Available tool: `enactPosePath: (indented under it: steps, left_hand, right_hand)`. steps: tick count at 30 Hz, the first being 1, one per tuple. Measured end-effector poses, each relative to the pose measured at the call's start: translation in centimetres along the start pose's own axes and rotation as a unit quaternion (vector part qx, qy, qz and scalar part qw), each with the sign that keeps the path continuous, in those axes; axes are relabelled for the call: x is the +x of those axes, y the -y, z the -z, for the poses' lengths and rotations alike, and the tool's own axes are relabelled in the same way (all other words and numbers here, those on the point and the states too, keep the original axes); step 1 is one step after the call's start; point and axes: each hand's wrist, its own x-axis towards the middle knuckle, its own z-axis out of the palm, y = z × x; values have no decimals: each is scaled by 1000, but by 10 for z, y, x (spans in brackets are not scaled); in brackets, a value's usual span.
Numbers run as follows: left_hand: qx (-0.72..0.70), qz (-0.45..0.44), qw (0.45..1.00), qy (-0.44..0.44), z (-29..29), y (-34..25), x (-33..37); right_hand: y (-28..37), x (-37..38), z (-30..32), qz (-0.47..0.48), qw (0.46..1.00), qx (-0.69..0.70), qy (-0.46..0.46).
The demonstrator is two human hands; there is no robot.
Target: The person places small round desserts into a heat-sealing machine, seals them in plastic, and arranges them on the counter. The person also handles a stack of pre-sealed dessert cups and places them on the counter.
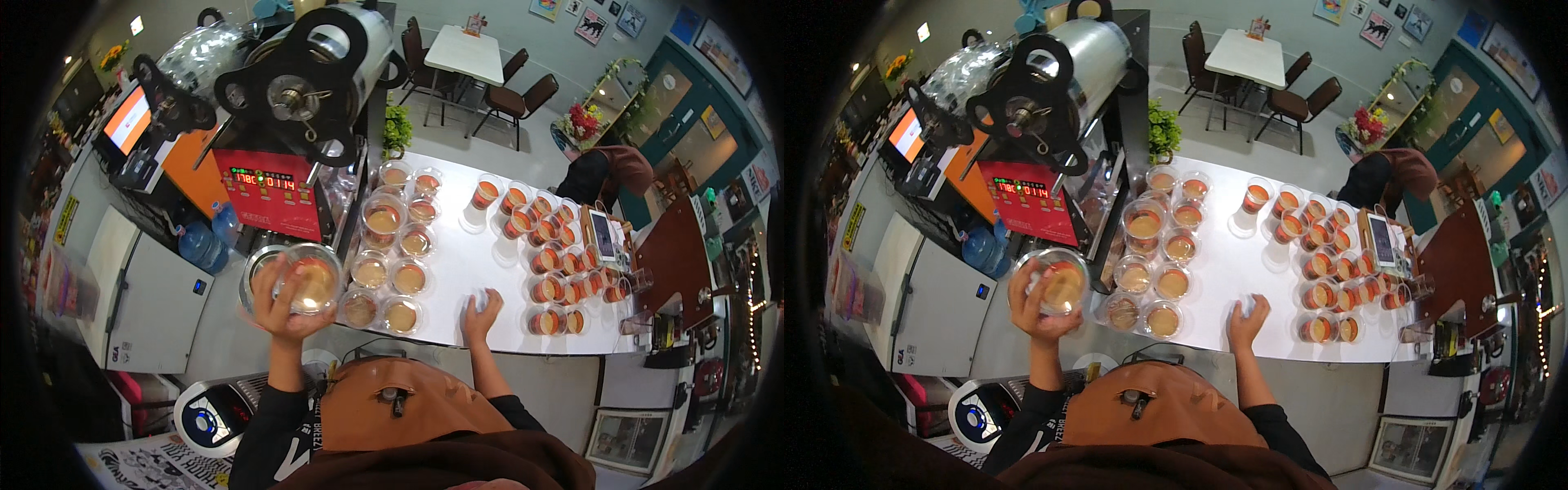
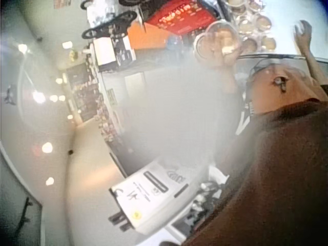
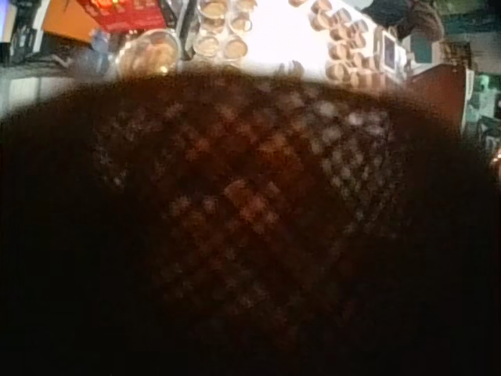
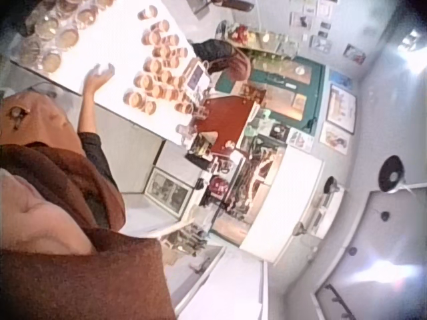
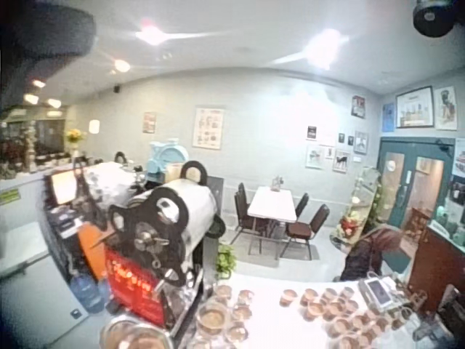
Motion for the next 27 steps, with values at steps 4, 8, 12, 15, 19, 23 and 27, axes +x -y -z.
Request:
enactPosePath:
  steps: [4,8,12,15,19,23,27]
  left_hand:
    - [-145,71,985,69,-39,-21,-22]
    - [-184,127,965,135,-67,-40,-44]
    - [-129,91,974,165,-98,-38,-75]
    - [-90,92,976,173,-107,-38,-86]
    - [-56,87,978,184,-111,-40,-80]
    - [-20,69,976,205,-115,-41,-82]
    - [18,73,976,207,-112,-45,-82]
  right_hand:
    - [-34,-31,14,-215,935,14,-283]
    - [-53,-20,66,-201,875,-224,-380]
    - [-75,5,104,-184,891,-148,-389]
    - [-70,22,113,-151,927,0,-344]
    - [-65,32,104,-125,936,17,-329]
    - [-71,29,88,-161,926,45,-339]
    - [-68,17,63,-181,935,110,-284]
